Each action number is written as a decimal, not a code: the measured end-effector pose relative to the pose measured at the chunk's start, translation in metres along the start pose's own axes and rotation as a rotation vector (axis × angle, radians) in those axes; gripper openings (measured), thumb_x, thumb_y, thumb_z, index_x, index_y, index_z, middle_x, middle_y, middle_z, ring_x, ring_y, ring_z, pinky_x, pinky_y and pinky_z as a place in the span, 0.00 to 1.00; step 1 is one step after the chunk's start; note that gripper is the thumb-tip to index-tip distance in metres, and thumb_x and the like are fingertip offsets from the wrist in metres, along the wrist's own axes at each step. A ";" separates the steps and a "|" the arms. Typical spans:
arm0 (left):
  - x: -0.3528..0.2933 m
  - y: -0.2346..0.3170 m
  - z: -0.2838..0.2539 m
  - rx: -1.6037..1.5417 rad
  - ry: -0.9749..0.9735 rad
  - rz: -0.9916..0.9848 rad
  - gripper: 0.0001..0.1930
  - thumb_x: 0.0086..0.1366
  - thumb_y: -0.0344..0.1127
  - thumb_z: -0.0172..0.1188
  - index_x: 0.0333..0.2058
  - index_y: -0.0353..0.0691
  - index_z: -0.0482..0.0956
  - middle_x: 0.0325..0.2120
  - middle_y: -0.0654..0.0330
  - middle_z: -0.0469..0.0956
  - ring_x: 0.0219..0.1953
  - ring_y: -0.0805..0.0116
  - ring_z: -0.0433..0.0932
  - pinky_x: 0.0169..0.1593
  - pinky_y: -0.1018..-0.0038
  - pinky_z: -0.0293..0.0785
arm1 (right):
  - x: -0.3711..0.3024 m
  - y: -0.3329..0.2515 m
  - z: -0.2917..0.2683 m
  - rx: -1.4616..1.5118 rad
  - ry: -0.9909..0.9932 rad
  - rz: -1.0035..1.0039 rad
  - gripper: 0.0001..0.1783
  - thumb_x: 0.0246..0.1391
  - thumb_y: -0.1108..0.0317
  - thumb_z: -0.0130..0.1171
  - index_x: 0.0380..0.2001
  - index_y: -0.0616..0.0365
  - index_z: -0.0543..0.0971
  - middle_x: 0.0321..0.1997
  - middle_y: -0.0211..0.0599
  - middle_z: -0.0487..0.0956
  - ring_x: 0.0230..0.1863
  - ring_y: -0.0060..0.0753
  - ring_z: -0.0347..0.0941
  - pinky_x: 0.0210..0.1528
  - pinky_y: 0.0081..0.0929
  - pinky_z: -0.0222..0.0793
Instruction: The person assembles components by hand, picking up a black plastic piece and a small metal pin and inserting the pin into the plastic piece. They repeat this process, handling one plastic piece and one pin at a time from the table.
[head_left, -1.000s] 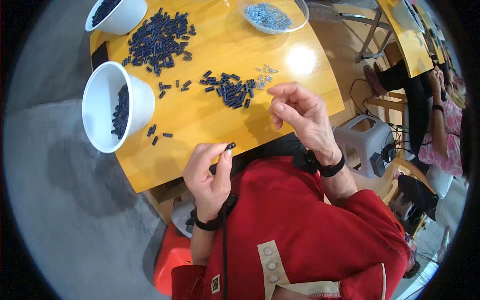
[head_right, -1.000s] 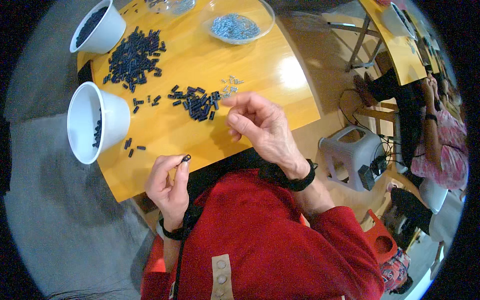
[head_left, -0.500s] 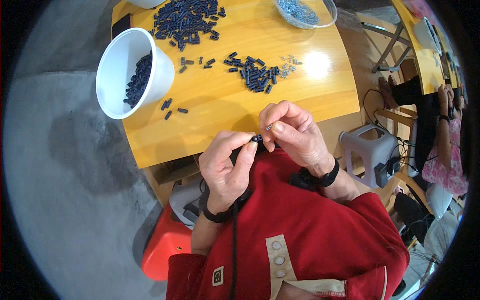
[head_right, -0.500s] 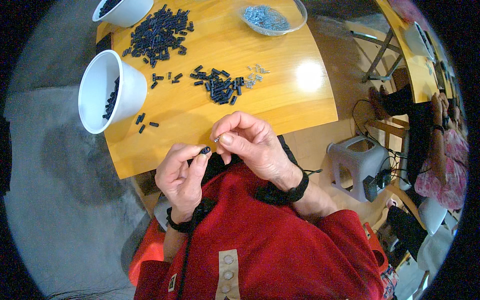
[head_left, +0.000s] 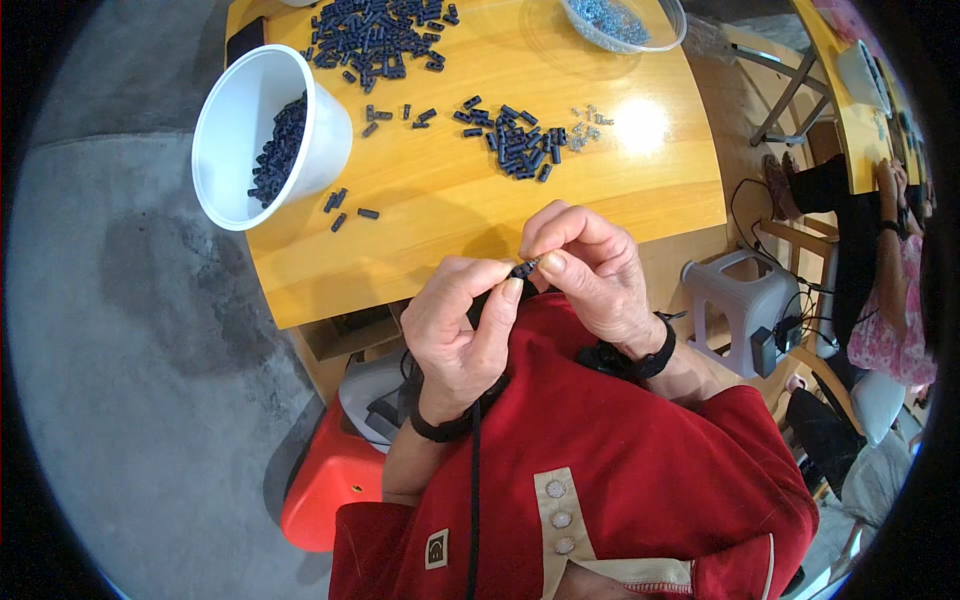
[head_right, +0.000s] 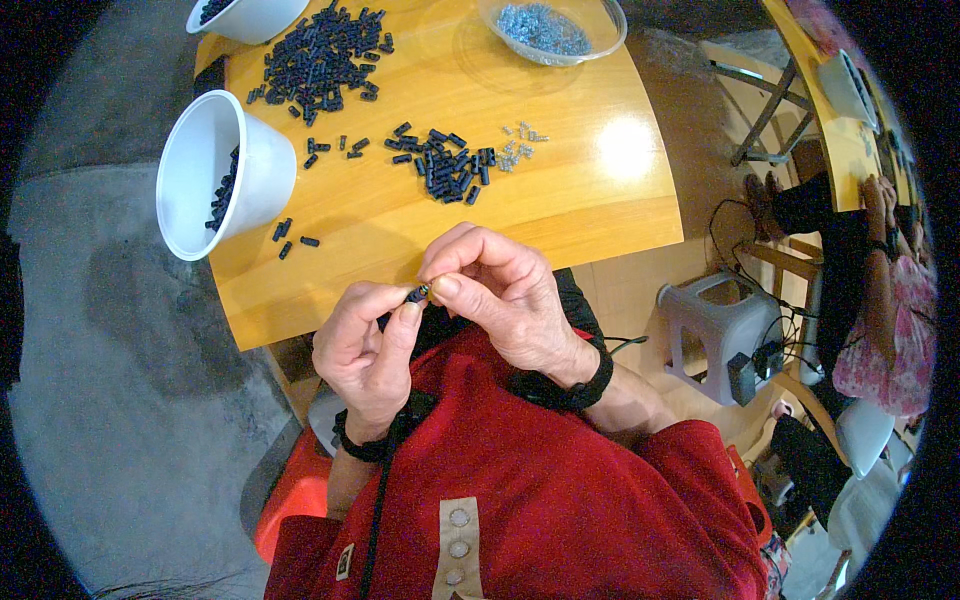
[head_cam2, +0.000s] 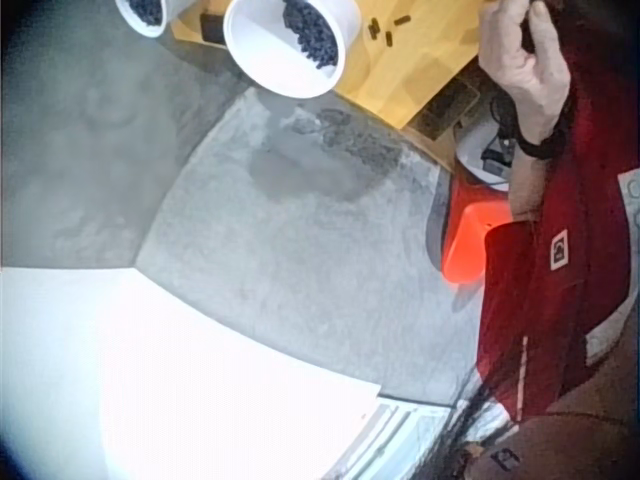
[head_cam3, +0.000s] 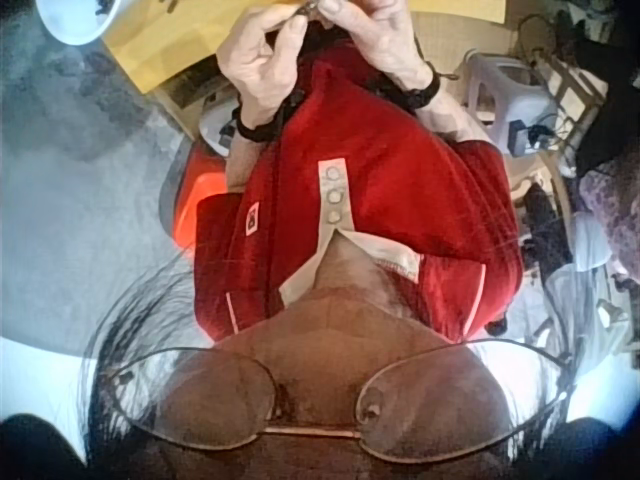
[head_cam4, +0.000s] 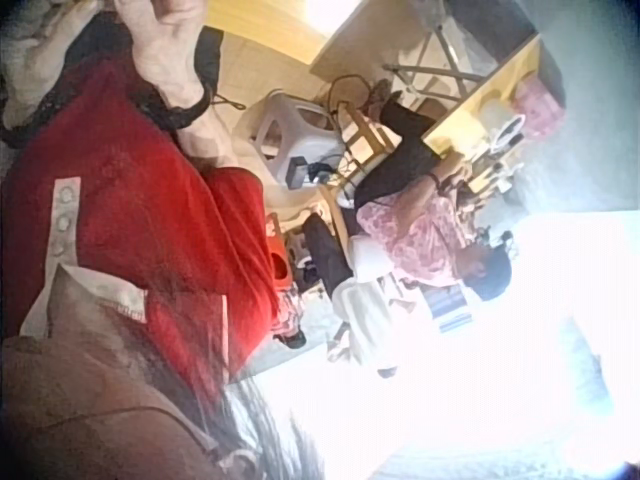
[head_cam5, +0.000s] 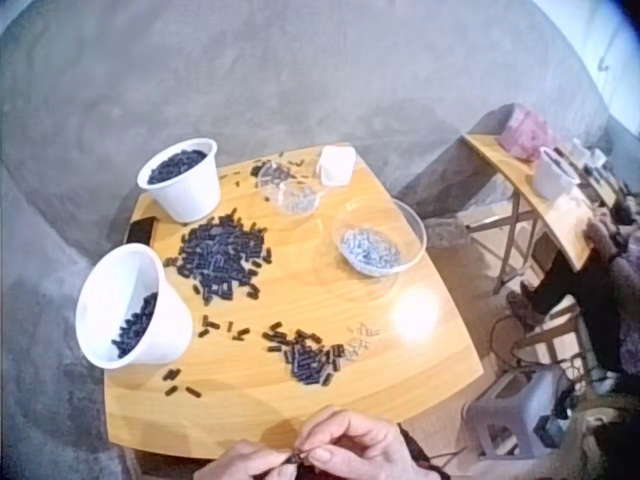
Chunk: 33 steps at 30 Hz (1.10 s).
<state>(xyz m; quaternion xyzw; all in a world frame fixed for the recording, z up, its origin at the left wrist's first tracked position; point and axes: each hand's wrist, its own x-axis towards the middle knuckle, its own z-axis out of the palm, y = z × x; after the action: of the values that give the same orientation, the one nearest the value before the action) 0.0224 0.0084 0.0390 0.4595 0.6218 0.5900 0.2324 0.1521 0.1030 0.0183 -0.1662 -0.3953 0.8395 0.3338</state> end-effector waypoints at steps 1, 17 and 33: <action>0.000 0.001 0.000 0.000 0.000 -0.001 0.07 0.58 0.19 0.62 0.37 0.30 0.79 0.28 0.59 0.77 0.27 0.76 0.71 0.29 0.81 0.64 | 0.000 0.000 0.001 0.000 0.001 0.001 0.05 0.62 0.72 0.58 0.39 0.61 0.76 0.40 0.31 0.74 0.38 0.18 0.68 0.41 0.18 0.66; 0.001 0.004 -0.004 0.169 -0.022 0.073 0.06 0.57 0.20 0.62 0.34 0.31 0.80 0.25 0.58 0.76 0.24 0.72 0.72 0.26 0.79 0.62 | 0.006 -0.002 -0.008 0.062 -0.031 0.140 0.04 0.55 0.75 0.63 0.35 0.61 0.79 0.36 0.32 0.77 0.33 0.20 0.71 0.36 0.18 0.68; -0.006 -0.028 -0.013 0.169 -0.045 -0.069 0.04 0.61 0.21 0.59 0.35 0.32 0.77 0.29 0.58 0.76 0.31 0.71 0.73 0.35 0.78 0.68 | 0.010 0.004 -0.006 -0.494 0.096 0.152 0.06 0.56 0.72 0.64 0.35 0.59 0.77 0.29 0.27 0.75 0.30 0.16 0.70 0.32 0.16 0.67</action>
<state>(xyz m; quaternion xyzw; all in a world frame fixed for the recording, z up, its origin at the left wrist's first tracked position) 0.0058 0.0004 0.0134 0.4688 0.6795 0.5167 0.2269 0.1462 0.1110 0.0114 -0.3115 -0.5583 0.7314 0.2373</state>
